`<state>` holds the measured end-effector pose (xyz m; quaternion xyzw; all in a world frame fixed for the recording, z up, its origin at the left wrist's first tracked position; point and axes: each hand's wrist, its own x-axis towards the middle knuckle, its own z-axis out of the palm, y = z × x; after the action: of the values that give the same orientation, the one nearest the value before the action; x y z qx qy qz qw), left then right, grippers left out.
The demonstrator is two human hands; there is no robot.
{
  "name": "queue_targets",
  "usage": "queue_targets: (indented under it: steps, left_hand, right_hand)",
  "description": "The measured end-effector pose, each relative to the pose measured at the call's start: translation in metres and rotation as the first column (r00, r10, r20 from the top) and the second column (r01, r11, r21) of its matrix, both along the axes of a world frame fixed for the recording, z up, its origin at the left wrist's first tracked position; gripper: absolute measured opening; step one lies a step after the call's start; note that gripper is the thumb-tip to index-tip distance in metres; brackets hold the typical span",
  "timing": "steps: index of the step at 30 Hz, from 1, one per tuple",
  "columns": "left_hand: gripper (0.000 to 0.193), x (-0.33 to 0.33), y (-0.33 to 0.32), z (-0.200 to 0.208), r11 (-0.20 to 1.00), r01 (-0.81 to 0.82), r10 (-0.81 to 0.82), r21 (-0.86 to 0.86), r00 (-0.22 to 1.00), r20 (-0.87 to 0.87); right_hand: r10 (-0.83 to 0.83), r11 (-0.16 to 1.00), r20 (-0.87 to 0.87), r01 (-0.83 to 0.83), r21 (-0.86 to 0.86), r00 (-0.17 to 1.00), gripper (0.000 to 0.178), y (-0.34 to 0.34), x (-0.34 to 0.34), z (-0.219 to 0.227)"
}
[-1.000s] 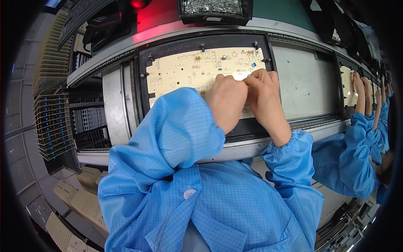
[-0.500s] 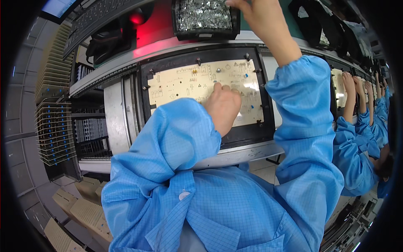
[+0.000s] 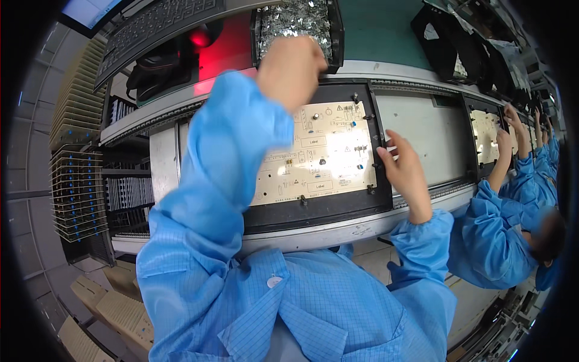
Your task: Assembling electronic components onto printed circuit boards at a manual assembly station.
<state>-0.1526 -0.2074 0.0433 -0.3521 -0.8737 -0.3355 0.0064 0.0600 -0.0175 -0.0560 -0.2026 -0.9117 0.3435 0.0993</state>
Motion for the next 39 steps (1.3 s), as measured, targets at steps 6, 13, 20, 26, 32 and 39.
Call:
queue_targets:
  steps: [6,13,20,26,32,39]
  left_hand:
    - [0.016,-0.029,-0.037,-0.007,0.986,-0.016,0.069,0.169,0.946,-0.317]
    - [0.014,0.085,-0.233,0.010,0.888,-0.442,0.425,0.128,0.894,0.142]
    - [0.024,0.313,-0.453,-0.034,0.198,-0.966,0.978,0.167,0.183,-0.100]
    - [0.044,0.579,-0.481,-0.084,-0.781,-0.541,0.623,-0.311,-0.647,-0.440]
    - [0.067,0.800,-0.511,-0.149,-0.758,-0.039,0.179,-0.651,-0.972,-0.150]
    - [0.080,0.855,-0.526,-0.159,-0.833,-0.199,0.235,-0.517,-0.972,-0.004]
  right_hand:
    - [-0.096,0.995,-0.061,0.098,0.024,0.993,0.037,0.007,-0.002,-0.019]
    - [-0.299,0.926,0.046,0.279,0.255,0.953,0.039,0.132,0.029,-0.019]
    - [0.102,0.861,-0.202,0.016,0.508,0.974,0.038,0.069,-0.011,0.022]
    - [0.920,0.354,-0.117,-0.922,-0.159,0.373,0.028,-0.224,-0.056,0.065]
    - [0.768,-0.634,-0.231,-0.760,-0.144,-0.597,0.032,-0.481,0.031,0.023]
    - [0.796,-0.562,-0.155,-0.618,-0.549,-0.586,0.046,-0.636,0.180,-0.037]
